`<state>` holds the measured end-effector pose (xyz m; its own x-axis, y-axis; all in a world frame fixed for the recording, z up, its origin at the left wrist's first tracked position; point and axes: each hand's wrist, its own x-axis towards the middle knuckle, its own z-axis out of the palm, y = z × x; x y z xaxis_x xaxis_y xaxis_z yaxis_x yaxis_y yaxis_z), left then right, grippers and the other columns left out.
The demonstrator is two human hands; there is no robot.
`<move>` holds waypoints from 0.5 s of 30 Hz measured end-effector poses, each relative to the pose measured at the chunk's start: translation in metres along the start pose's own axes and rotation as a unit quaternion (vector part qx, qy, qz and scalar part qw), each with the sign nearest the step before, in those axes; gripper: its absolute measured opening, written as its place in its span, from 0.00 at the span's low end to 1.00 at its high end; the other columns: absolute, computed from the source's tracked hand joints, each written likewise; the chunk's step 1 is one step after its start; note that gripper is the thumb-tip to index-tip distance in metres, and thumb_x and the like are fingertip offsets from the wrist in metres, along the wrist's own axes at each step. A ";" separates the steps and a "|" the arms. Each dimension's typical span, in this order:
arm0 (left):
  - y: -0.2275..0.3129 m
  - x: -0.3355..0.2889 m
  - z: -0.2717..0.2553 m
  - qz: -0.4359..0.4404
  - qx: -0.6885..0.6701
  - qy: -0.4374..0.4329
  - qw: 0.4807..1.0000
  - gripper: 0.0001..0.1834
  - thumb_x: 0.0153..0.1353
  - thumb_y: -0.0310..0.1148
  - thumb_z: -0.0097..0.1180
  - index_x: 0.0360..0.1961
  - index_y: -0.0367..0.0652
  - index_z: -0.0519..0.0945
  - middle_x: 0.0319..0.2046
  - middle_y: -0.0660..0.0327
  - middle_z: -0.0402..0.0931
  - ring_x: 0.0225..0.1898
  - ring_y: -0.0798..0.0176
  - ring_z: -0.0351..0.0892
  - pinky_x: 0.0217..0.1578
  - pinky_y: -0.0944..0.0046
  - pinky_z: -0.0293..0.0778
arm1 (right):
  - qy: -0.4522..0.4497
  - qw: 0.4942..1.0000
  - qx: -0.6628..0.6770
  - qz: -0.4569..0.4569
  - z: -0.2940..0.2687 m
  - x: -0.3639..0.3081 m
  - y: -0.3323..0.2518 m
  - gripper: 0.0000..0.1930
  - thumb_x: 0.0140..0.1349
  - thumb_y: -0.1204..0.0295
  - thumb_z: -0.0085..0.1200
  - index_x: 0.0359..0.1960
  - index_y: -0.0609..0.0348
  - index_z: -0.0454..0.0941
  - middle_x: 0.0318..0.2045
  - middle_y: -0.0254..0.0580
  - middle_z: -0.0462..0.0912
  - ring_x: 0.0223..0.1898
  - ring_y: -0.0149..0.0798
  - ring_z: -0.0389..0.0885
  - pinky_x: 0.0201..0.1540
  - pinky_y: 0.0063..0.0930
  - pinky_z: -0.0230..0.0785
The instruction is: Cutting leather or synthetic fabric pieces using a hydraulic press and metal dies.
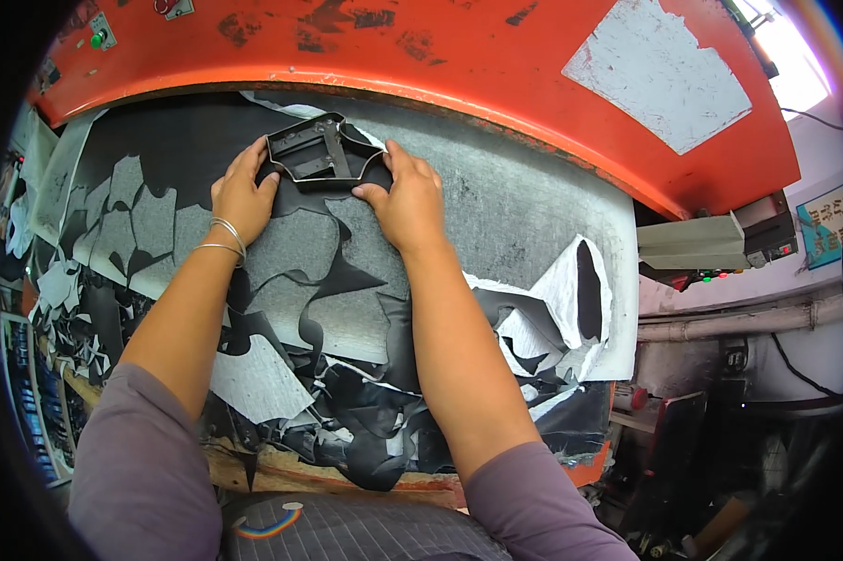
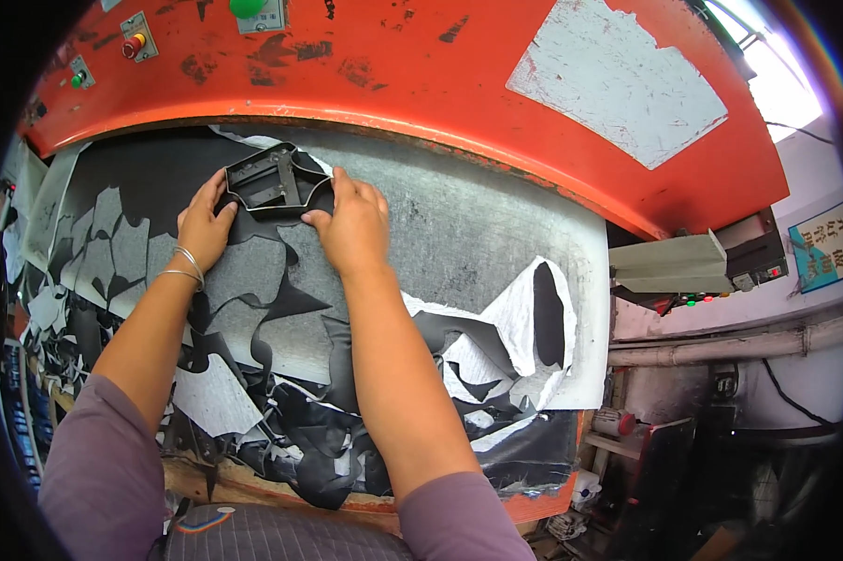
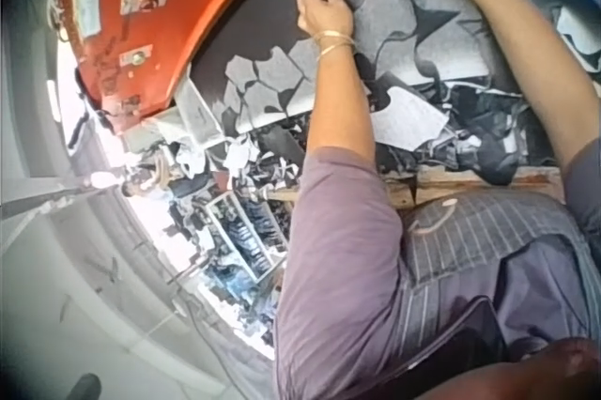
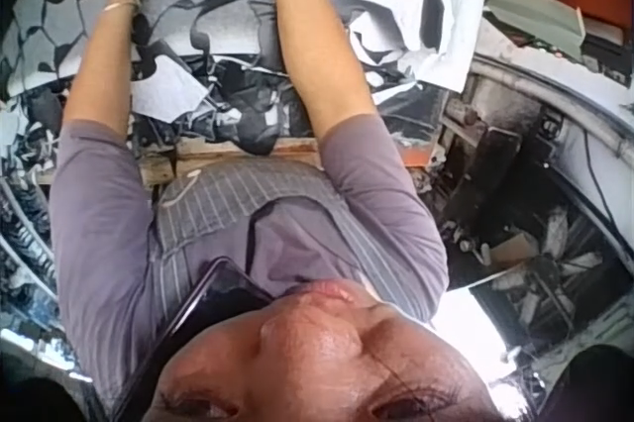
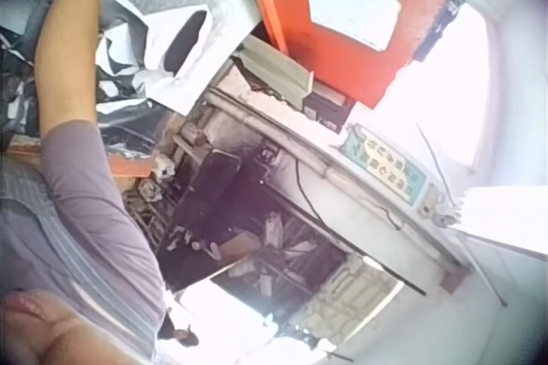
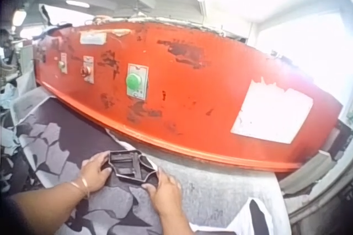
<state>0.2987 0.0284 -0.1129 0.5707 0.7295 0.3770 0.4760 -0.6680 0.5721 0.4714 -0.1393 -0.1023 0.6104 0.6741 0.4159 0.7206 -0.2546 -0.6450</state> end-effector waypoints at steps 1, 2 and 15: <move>-0.001 -0.001 -0.001 0.000 0.002 0.001 1.000 0.29 0.57 0.31 0.56 0.62 0.44 0.68 0.56 0.55 0.74 0.59 0.55 0.71 0.59 0.60 0.61 | 0.002 1.000 -0.008 0.000 0.001 -0.001 -0.001 0.37 0.45 0.65 0.70 0.59 0.63 0.69 0.46 0.50 0.81 0.53 0.49 0.74 0.60 0.39 0.61; -0.002 -0.002 -0.003 0.002 0.006 0.000 1.000 0.29 0.58 0.31 0.56 0.62 0.45 0.67 0.56 0.54 0.73 0.60 0.55 0.70 0.60 0.59 0.61 | 0.002 1.000 -0.005 -0.001 0.003 -0.002 -0.003 0.37 0.45 0.65 0.70 0.59 0.63 0.69 0.46 0.50 0.81 0.53 0.49 0.74 0.60 0.39 0.61; 0.007 -0.009 -0.025 -0.023 0.063 -0.032 0.997 0.29 0.60 0.32 0.50 0.64 0.46 0.65 0.59 0.57 0.71 0.67 0.58 0.60 0.62 0.55 0.53 | -0.085 0.996 0.001 -0.018 -0.007 -0.008 -0.021 0.40 0.52 0.68 0.62 0.65 0.69 0.56 0.55 0.47 0.77 0.60 0.52 0.67 0.68 0.42 0.50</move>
<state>0.2804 0.0209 -0.0938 0.5859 0.7517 0.3029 0.5802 -0.6500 0.4908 0.4533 -0.1442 -0.0875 0.5199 0.7905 0.3236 0.7395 -0.2269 -0.6338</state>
